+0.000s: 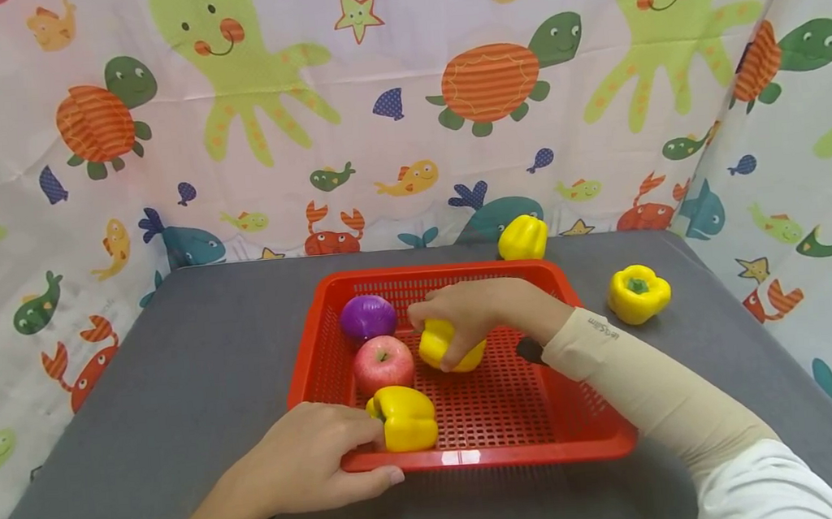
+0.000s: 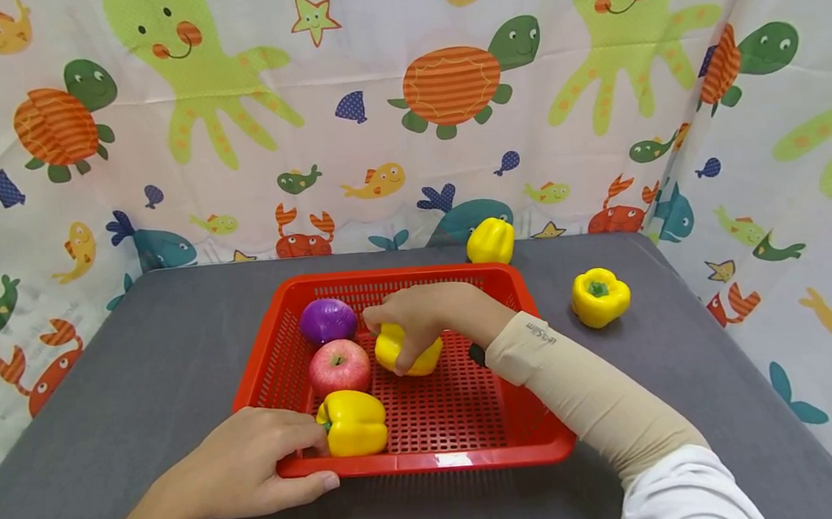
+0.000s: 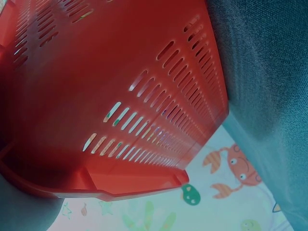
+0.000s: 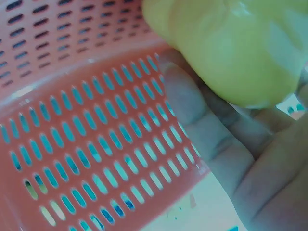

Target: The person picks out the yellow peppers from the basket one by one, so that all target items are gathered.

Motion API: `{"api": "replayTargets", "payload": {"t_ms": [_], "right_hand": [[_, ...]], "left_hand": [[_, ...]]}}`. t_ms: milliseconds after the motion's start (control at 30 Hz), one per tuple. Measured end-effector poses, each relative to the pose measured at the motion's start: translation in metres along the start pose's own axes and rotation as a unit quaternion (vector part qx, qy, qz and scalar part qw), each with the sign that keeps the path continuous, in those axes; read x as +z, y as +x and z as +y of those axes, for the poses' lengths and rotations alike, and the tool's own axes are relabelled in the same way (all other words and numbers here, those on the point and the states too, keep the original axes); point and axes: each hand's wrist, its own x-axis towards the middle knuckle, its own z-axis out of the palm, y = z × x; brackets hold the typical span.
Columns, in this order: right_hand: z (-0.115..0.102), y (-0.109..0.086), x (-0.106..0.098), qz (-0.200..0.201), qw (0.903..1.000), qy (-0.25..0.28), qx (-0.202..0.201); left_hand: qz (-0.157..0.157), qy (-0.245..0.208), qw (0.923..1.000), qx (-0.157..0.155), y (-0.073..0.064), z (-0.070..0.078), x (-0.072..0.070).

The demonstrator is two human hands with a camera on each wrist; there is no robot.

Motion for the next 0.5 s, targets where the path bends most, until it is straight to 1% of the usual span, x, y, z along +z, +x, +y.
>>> {"api": "replayTargets", "payload": {"t_ms": [200, 500], "right_hand": [[0.003, -0.012, -0.005, 0.012, 0.9997, 0.022, 0.001], [0.007, -0.029, -0.008, 0.020, 0.9990, 0.039, 0.013]], "left_hand": [[0.005, 0.001, 1.0000, 0.004, 0.001, 0.000, 0.001], [-0.011, -0.002, 0.9999, -0.007, 0.001, 0.001, -0.001]]}}
